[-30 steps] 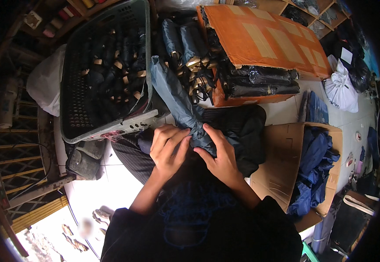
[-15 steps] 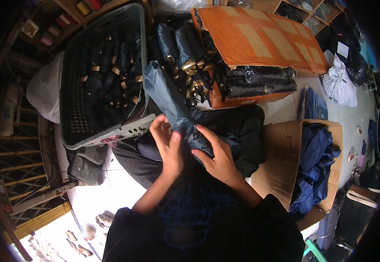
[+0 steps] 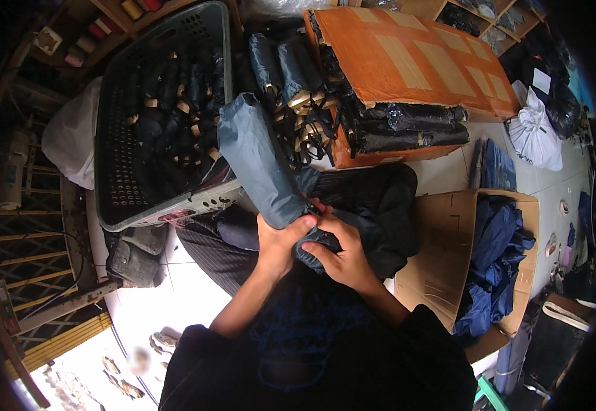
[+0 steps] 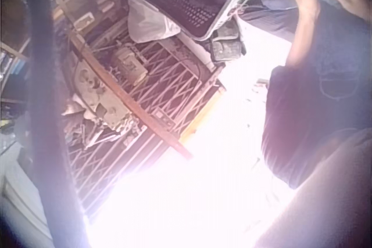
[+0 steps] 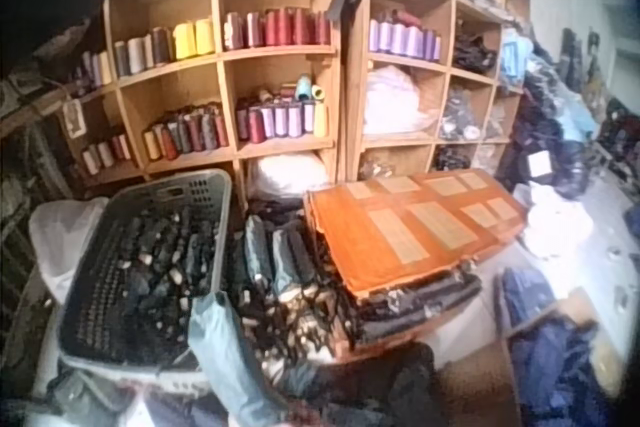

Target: The person sits on the floor and repeatedly wraps dark fabric bundles with plastic film, securing them with rubber bands. They handle the bundles one at a time, rolling and tying each before placing them into a nearby basket.

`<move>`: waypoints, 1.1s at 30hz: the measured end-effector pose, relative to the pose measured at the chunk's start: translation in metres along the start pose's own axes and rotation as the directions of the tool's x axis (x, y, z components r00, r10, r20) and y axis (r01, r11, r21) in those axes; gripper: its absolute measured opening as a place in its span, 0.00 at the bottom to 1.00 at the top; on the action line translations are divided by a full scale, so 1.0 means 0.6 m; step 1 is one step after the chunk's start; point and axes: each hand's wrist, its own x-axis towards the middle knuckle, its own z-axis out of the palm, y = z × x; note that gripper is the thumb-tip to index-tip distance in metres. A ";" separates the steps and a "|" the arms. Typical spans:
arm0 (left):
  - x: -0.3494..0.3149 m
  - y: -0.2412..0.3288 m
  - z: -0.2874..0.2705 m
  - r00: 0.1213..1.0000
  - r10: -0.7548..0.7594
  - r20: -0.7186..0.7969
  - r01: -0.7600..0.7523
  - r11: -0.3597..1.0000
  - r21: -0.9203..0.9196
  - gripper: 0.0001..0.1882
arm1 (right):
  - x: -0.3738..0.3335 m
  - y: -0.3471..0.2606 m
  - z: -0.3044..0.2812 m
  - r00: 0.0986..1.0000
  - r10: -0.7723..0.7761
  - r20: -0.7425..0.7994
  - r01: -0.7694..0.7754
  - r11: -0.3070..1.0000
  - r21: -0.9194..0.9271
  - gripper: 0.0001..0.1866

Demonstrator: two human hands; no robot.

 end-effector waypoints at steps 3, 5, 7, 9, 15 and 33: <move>-0.003 -0.001 0.001 1.000 0.006 0.001 -0.006 1.000 -0.007 0.19 | 0.002 -0.003 0.001 1.000 0.004 -0.007 -0.004 1.000 -0.009 0.18; -0.002 -0.002 0.003 1.000 -0.002 0.014 0.002 1.000 -0.030 0.17 | 0.003 -0.002 0.004 1.000 0.001 -0.024 -0.002 1.000 -0.013 0.17; -0.001 0.008 0.004 1.000 -0.019 0.018 0.019 1.000 -0.015 0.16 | 0.004 -0.005 0.002 1.000 -0.002 0.010 0.002 1.000 -0.020 0.22; 0.003 0.016 -0.001 1.000 -0.018 -0.003 0.018 1.000 -0.013 0.14 | 0.010 -0.015 0.001 0.998 0.003 0.068 0.002 0.998 -0.067 0.29; 0.012 0.032 0.007 0.997 -0.034 0.074 0.031 0.999 0.045 0.12 | -0.004 -0.011 0.012 0.993 0.057 0.101 -0.040 0.987 -0.158 0.39; 0.020 0.039 0.011 0.983 -0.105 0.149 0.087 0.989 0.119 0.20 | -0.004 -0.006 0.016 1.000 -0.026 -0.007 0.025 0.996 -0.084 0.44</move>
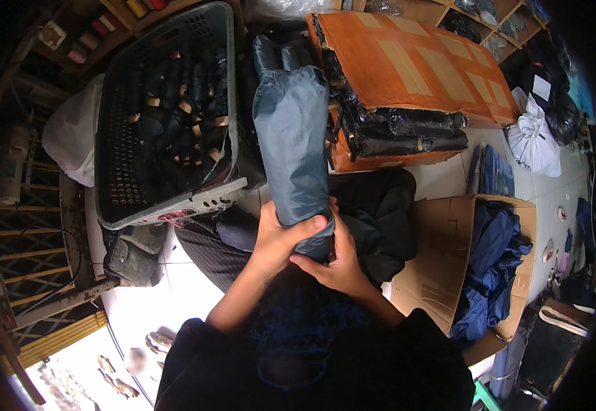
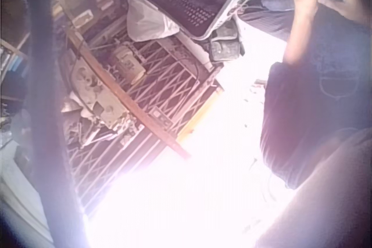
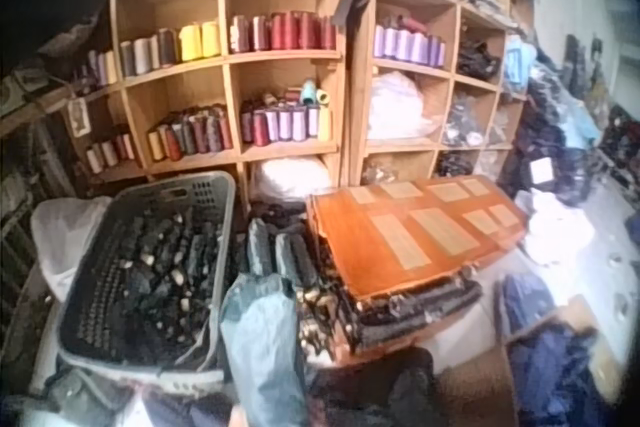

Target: The person sits on the floor and repeatedly wraps dark fabric bundles with plastic film, securing them with rubber bands. They handle the bundles one at a time, rolling and tying each before placing them into a nearby basket.

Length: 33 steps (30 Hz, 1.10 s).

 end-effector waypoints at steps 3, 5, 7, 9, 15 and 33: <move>-0.001 -0.001 0.005 0.999 0.054 -0.006 -0.054 0.998 -0.014 0.20 | -0.026 0.025 0.014 0.990 -0.084 -0.110 0.084 0.996 -0.005 0.45; 0.005 -0.007 -0.004 0.992 0.122 -0.023 -0.124 0.989 -0.081 0.21 | -0.023 0.023 0.013 0.982 -0.129 -0.140 0.127 0.992 -0.024 0.44; 0.004 -0.003 0.001 0.994 0.109 -0.004 -0.109 0.990 -0.088 0.22 | -0.007 0.014 0.003 0.978 -0.169 -0.121 0.155 0.980 -0.122 0.40; 0.009 0.001 0.001 0.991 0.132 0.002 -0.131 0.982 -0.137 0.20 | -0.003 0.014 -0.002 0.982 -0.139 -0.128 0.129 0.988 -0.081 0.37; 0.006 -0.007 0.015 0.985 0.038 -0.167 -0.038 0.999 0.005 0.14 | -0.001 0.010 0.001 0.981 -0.126 -0.149 0.117 0.991 -0.065 0.32; 0.007 -0.030 -0.018 0.651 0.757 0.065 -0.566 0.427 0.705 0.08 | 0.036 0.008 -0.022 0.906 0.397 0.150 -0.299 0.345 0.890 0.29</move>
